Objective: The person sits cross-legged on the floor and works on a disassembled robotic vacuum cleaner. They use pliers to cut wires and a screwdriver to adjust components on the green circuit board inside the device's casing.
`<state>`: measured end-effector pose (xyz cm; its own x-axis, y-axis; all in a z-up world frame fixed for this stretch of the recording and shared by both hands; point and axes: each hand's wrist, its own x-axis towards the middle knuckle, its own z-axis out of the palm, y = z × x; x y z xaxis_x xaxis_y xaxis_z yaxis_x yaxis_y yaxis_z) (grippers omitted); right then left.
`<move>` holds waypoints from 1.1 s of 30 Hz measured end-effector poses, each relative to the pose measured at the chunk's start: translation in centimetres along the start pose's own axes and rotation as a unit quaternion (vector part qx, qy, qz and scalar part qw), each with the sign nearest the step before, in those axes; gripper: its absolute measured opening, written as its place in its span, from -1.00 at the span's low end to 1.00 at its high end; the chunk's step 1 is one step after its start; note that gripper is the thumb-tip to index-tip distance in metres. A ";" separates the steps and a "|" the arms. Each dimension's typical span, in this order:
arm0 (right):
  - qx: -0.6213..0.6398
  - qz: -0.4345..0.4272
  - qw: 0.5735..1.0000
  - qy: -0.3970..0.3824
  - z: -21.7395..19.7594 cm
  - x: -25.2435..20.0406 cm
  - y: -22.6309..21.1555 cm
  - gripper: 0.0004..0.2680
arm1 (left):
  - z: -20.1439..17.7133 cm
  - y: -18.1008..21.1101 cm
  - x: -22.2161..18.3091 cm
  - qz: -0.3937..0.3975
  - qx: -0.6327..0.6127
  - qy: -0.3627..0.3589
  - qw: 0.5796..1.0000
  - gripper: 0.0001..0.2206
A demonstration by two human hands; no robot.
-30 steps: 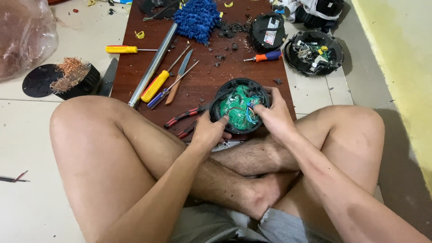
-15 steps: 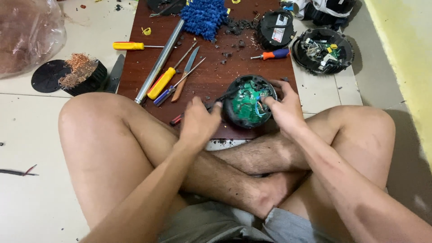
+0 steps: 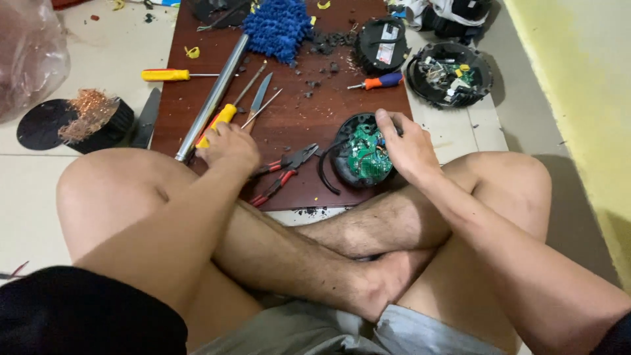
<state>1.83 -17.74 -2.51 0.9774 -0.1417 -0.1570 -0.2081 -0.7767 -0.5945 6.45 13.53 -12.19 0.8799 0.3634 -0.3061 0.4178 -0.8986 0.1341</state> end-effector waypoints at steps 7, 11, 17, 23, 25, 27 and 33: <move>0.022 0.004 0.999 -0.026 -0.4 -0.8 -0.8 -0.42 | 0.6 -1.0 0.8 -0.051 -0.006 0.005 0.999 -0.53; 0.040 0.058 0.995 -0.066 -0.8 -0.9 -1.4 -0.34 | 0.2 -0.6 -0.4 -0.048 -0.087 -0.027 0.995 -0.56; 0.150 0.066 0.983 -0.079 0.5 1.9 0.2 -0.33 | -5.2 1.5 -13.6 0.061 -0.282 -0.043 0.957 -0.63; 0.127 0.080 0.987 -0.055 -0.1 -1.4 -2.8 -0.34 | -7.9 3.9 -21.7 0.169 -0.351 -0.208 0.897 -0.59; 0.116 0.082 0.988 -0.054 -0.3 -1.4 -2.6 -0.34 | -6.9 4.7 -20.8 0.172 -0.340 -0.199 0.903 -0.61; 0.079 0.051 0.993 -0.075 -0.1 -1.1 -2.2 -0.29 | -7.6 4.8 -20.6 0.164 -0.330 -0.206 0.906 -0.60; 0.076 0.030 0.994 -0.077 0.6 0.5 -0.5 -0.24 | -9.7 3.9 -21.1 0.155 -0.343 -0.213 0.902 -0.57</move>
<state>2.43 -17.10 -2.76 0.9482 -0.0803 -0.3075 -0.2806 -0.6659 -0.6913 -8.29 4.79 3.95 0.8730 -0.1379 -0.4678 0.3360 -0.5250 0.7819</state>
